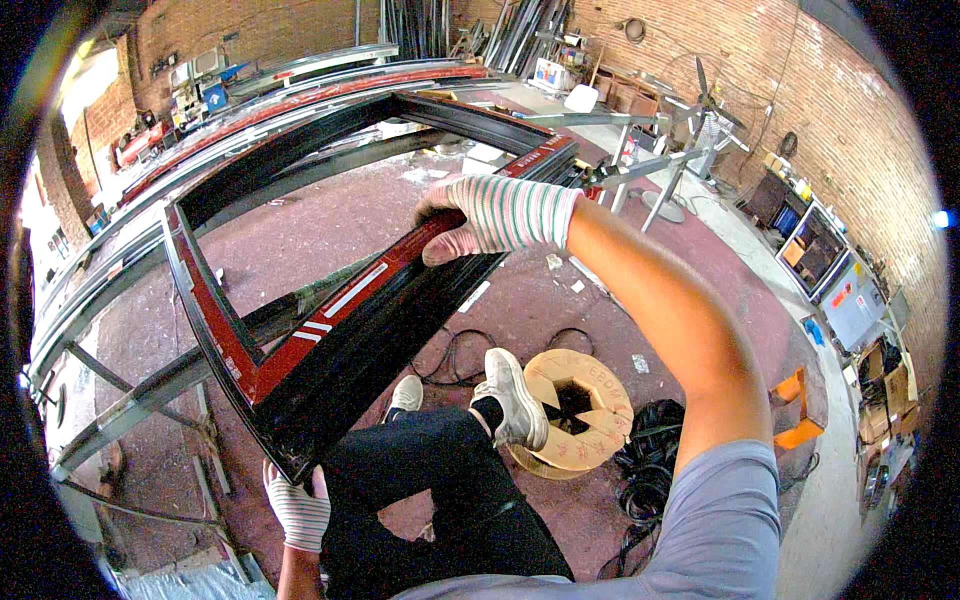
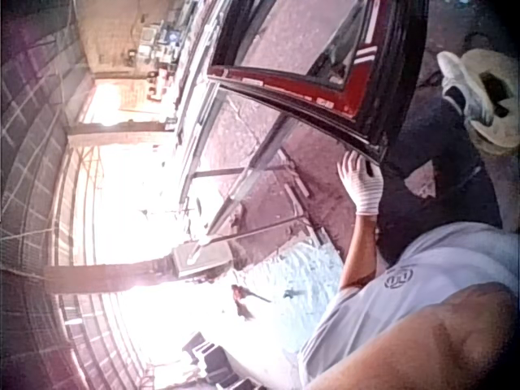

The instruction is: The person installs a black rubber seal onto a red and black window frame. They use shears to cut the seal to length and press it into the frame's groove, working around the corners.

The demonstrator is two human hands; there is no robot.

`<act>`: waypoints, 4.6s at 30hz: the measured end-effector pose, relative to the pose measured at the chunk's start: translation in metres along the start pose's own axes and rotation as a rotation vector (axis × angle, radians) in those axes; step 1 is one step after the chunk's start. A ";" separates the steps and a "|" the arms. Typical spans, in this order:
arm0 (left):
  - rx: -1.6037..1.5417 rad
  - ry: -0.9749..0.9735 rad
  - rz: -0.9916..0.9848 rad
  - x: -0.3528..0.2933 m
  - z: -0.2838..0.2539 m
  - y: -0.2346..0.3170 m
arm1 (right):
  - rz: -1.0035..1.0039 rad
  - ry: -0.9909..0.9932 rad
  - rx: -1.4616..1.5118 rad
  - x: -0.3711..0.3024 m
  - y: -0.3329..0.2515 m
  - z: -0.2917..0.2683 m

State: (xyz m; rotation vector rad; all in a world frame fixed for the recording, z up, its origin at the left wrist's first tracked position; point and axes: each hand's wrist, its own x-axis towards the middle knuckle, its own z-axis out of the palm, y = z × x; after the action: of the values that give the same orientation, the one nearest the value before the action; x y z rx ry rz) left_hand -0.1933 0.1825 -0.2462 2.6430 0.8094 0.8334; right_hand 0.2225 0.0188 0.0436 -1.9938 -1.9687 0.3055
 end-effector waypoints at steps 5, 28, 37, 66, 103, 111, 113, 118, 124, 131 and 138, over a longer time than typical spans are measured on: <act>-0.022 0.021 -0.027 -0.001 -0.001 0.000 | 0.006 0.006 -0.002 0.001 -0.001 0.000; 0.028 0.049 0.069 0.001 -0.004 0.005 | 0.078 -0.006 -0.020 -0.011 0.042 -0.020; 0.051 0.039 0.062 0.003 -0.007 0.007 | 0.041 -0.007 -0.157 -0.006 0.034 -0.024; 0.046 0.057 0.077 0.000 0.000 -0.001 | 0.142 -0.009 -0.160 -0.025 0.067 -0.040; 0.102 -0.041 0.052 -0.004 0.003 -0.008 | 0.113 0.141 -0.229 -0.038 0.096 -0.038; 0.071 0.000 0.003 -0.008 0.010 -0.009 | 0.053 0.098 -0.179 -0.026 0.071 -0.032; 0.113 -0.008 0.038 -0.009 0.008 -0.010 | 0.025 0.121 -0.194 -0.028 0.069 -0.031; 0.115 0.014 0.048 -0.007 0.006 -0.012 | 0.065 0.161 -0.286 -0.031 0.082 -0.038; 0.073 0.032 0.074 -0.004 0.004 -0.007 | 0.319 0.372 -0.669 -0.090 0.156 -0.061; 0.059 0.005 0.094 0.000 -0.007 0.005 | 0.067 0.751 -0.759 -0.077 0.089 0.013; 0.043 0.087 0.108 -0.001 -0.002 0.008 | -0.352 0.659 -0.250 -0.007 -0.116 0.099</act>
State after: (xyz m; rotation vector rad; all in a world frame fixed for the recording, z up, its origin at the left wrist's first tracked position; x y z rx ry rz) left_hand -0.1917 0.1760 -0.2422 2.7253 0.7173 0.9753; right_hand 0.0780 0.0189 -0.0056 -1.5386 -1.9016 -0.6275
